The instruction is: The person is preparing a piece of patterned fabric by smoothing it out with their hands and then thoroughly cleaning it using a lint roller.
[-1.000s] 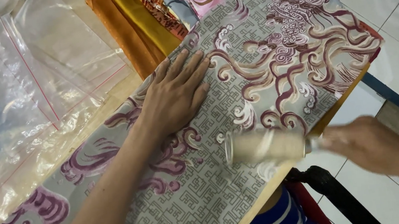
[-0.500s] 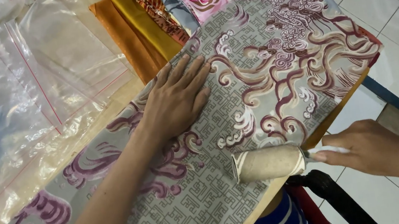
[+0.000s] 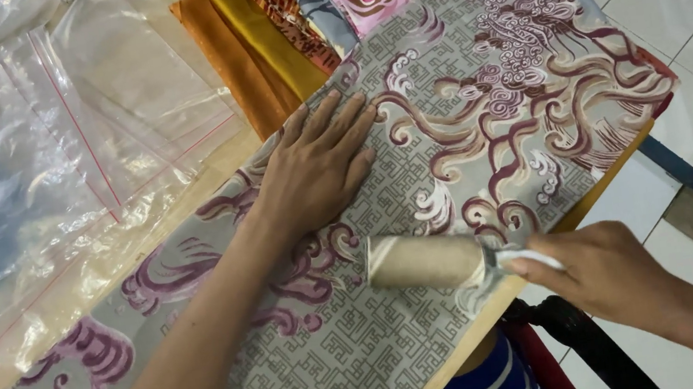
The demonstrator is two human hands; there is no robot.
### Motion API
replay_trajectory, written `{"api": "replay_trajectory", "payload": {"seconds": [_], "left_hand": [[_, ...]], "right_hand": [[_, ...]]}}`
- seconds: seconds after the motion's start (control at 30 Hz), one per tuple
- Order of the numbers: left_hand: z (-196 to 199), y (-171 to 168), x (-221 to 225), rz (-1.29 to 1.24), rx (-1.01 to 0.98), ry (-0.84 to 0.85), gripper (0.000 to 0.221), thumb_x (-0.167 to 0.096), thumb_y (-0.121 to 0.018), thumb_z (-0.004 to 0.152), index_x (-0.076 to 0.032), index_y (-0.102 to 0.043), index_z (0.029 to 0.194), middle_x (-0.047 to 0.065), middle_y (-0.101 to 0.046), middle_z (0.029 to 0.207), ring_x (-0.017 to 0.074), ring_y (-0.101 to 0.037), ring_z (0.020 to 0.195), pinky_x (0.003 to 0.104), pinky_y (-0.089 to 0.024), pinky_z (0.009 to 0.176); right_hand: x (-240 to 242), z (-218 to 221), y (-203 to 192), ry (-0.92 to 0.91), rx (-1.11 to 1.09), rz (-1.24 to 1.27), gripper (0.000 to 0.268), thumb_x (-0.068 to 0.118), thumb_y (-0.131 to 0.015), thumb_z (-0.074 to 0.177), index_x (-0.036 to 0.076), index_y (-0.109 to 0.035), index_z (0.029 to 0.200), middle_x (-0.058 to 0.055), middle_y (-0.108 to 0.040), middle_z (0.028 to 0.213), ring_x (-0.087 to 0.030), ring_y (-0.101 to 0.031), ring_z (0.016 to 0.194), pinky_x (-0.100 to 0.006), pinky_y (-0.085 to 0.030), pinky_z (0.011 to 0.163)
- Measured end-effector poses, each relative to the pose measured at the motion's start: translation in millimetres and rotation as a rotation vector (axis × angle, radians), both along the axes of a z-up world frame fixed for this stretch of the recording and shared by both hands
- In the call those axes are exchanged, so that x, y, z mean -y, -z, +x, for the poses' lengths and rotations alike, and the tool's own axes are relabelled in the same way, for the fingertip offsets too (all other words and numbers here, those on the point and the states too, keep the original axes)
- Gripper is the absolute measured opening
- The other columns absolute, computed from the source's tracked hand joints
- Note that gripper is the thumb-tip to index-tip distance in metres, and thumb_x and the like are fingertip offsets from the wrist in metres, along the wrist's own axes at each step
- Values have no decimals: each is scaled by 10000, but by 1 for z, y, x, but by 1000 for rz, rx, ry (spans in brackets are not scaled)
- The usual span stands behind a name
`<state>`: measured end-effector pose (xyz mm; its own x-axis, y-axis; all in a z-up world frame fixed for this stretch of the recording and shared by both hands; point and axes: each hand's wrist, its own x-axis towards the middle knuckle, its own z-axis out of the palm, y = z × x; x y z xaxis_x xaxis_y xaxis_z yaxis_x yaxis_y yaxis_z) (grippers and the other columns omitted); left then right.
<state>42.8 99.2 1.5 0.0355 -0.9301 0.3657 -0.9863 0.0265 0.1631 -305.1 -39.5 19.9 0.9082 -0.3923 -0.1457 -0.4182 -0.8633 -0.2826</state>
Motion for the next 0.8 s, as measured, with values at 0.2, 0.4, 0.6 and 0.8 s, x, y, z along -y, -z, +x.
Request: {"api": "replay_trajectory", "payload": {"seconds": [0.2, 0.4, 0.6, 0.8], "left_hand": [[1, 3, 0, 30, 5, -14, 550, -436, -314, 1098, -155, -401, 1563, 58, -431, 1601, 300, -346, 1499, 511, -222, 1219], [-1, -4, 1, 70, -40, -17, 570, -451, -286, 1094, -141, -377, 1564, 77, -417, 1601, 311, -329, 1499, 528, -198, 1222], [0, -4, 1, 70, -35, -15, 584, -476, -284, 1090, -136, -381, 1555, 93, -422, 1593, 316, -330, 1498, 537, -207, 1221], [-1, -2, 0, 60, -47, -9, 579, -468, -290, 1093, -136, -388, 1558, 84, -420, 1597, 311, -324, 1500, 521, -206, 1220]], "right_hand": [[7, -11, -8, -209, -58, 237, 272, 515, -685, 894, 267, -744, 799, 65, -545, 445, -88, -527, 350, -317, -359, 423], [11, -12, -7, -193, 24, 336, 321, 470, -667, 914, 211, -712, 729, 53, -472, 472, -92, -458, 390, -307, -323, 444], [-1, 6, -5, -99, -13, 151, 336, 474, -598, 947, 213, -641, 739, 29, -514, 474, -120, -505, 406, -329, -334, 491], [16, -17, -6, -123, -313, 177, 384, 651, -719, 842, 287, -713, 719, 35, -631, 507, -103, -639, 485, -308, -426, 558]]}}
